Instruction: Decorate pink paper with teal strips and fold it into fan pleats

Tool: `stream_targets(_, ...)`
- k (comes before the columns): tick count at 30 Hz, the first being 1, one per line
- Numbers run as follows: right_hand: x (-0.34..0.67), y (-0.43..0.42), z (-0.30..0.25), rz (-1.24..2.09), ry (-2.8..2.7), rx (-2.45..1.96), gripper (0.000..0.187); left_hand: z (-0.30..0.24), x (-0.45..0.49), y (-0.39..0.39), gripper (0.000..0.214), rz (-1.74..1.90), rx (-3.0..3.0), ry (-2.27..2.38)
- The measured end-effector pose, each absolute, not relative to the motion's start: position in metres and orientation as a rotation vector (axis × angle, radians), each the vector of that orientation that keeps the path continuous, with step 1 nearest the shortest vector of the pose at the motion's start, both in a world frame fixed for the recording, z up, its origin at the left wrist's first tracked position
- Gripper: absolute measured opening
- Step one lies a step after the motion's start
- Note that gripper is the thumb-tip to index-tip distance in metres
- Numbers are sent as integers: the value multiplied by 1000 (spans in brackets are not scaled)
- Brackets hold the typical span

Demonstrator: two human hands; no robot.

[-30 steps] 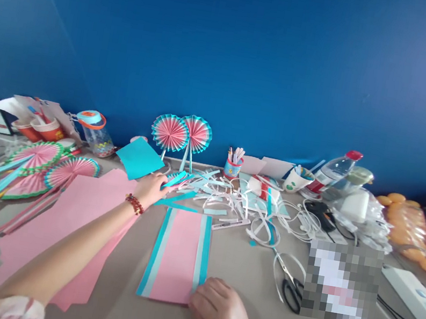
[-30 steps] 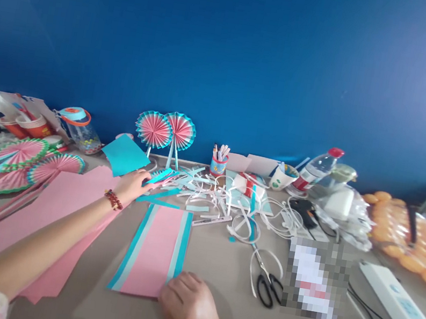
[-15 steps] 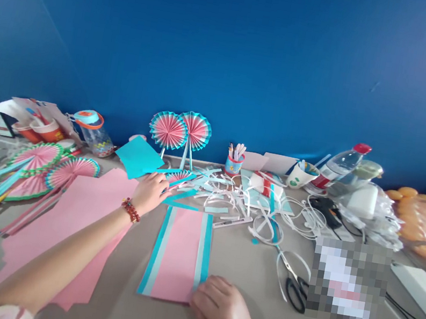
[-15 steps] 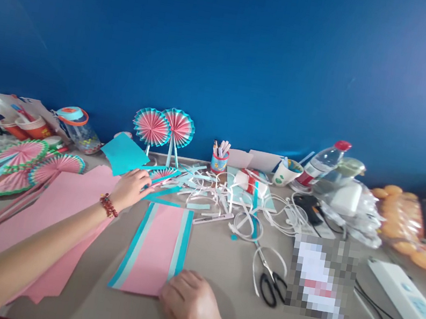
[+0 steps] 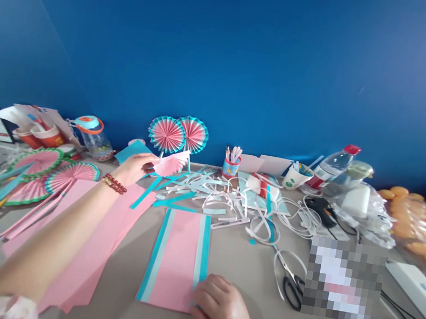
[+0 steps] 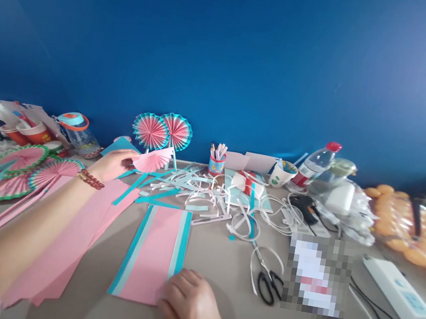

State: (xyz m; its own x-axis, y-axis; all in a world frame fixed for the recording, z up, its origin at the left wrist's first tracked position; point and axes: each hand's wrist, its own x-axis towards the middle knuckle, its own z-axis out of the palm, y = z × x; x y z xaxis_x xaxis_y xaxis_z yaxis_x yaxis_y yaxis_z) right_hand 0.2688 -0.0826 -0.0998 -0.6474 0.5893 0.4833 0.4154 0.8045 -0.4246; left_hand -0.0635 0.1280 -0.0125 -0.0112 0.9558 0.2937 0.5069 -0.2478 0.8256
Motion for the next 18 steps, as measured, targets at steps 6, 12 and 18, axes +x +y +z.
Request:
stream_targets(6, 284, -78, -83, 342, -2132, -833, 31, 20, -36, 66, 27, 975, 2053, 1286)
stream_targets(12, 288, -58, -41, 32, -2260, -1033, 77, 12, 2, -16, 15, 647, 2806, 906)
stream_targets(18, 270, -46, -55, 363, -2701, -1021, 69, -43, 2, -54, 21, 574, 3199, 536)
